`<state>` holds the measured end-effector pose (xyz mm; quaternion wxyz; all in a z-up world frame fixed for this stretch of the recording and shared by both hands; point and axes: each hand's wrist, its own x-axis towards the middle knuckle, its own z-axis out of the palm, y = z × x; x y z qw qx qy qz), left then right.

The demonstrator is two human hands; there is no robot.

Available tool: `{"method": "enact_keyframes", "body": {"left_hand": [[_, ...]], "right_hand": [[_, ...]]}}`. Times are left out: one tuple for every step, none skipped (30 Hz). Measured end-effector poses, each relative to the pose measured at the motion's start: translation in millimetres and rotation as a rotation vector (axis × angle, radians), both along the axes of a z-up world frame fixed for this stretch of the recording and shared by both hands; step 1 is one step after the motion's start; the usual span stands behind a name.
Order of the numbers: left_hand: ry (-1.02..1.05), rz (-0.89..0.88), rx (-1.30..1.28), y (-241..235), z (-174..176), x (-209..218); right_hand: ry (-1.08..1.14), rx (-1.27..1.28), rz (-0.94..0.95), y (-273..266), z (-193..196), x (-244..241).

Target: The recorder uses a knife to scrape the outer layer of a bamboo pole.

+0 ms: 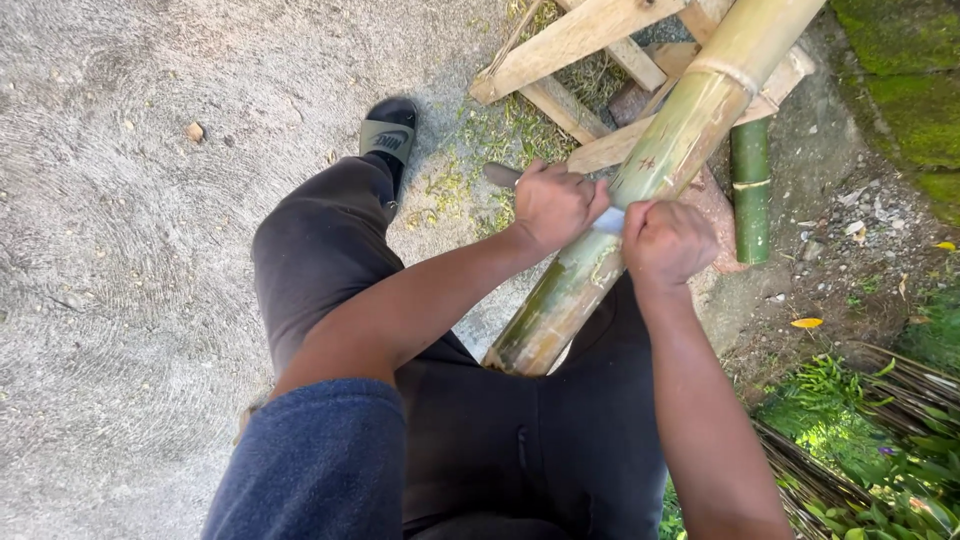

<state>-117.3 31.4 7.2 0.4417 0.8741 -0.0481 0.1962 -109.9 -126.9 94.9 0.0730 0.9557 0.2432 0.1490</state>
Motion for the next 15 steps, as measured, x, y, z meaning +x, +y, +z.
{"method": "enact_keyframes", "body": {"left_hand": [[0.003,-0.001,0.000,1.6,2.1,-11.5],[0.048,-0.052,0.048,5.3,3.5,-18.4],[0.094,-0.104,0.096,8.7,5.5,-25.2],[0.086,-0.104,0.104,10.2,6.3,-24.0],[0.042,-0.111,0.044,11.5,6.4,-22.8],[0.000,-0.120,-0.023,10.7,6.3,-23.0],[-0.005,-0.123,-0.022,9.5,5.2,-11.1],[-0.011,-0.094,0.005,6.2,4.9,-6.7],[-0.017,-0.065,0.033,3.2,3.8,-2.8],[-0.011,-0.057,0.035,2.5,2.6,0.9],[-0.024,-0.030,-0.001,2.0,1.9,5.2],[-0.034,-0.016,-0.042,-0.2,2.8,6.9],[-0.026,-0.019,-0.046,0.7,5.8,-5.7],[0.011,-0.013,0.025,3.1,8.0,-10.7],[0.047,-0.005,0.097,5.3,10.8,-15.8]], "right_hand": [[0.003,0.000,-0.001,2.5,3.3,-13.4],[-0.007,0.012,0.005,6.6,5.0,-22.4],[-0.017,0.024,0.010,10.4,7.2,-31.2],[-0.025,0.031,0.009,11.4,8.1,-29.6],[-0.019,0.055,-0.007,12.3,8.2,-28.1],[-0.010,0.072,-0.025,11.5,9.1,-27.9],[-0.016,0.073,-0.028,6.8,5.2,-15.2],[0.007,0.067,-0.030,0.4,2.8,-8.8],[0.029,0.062,-0.032,-5.7,-0.3,-2.9],[0.035,0.063,-0.023,-3.2,-0.7,1.3],[0.018,0.073,0.000,-0.7,-0.8,6.1],[0.004,0.077,0.011,0.5,1.7,6.6],[0.012,0.074,0.007,-1.3,1.5,-10.6],[0.020,0.056,-0.019,-2.2,-0.8,-20.3],[0.027,0.039,-0.045,-3.4,-2.4,-29.9]]}}
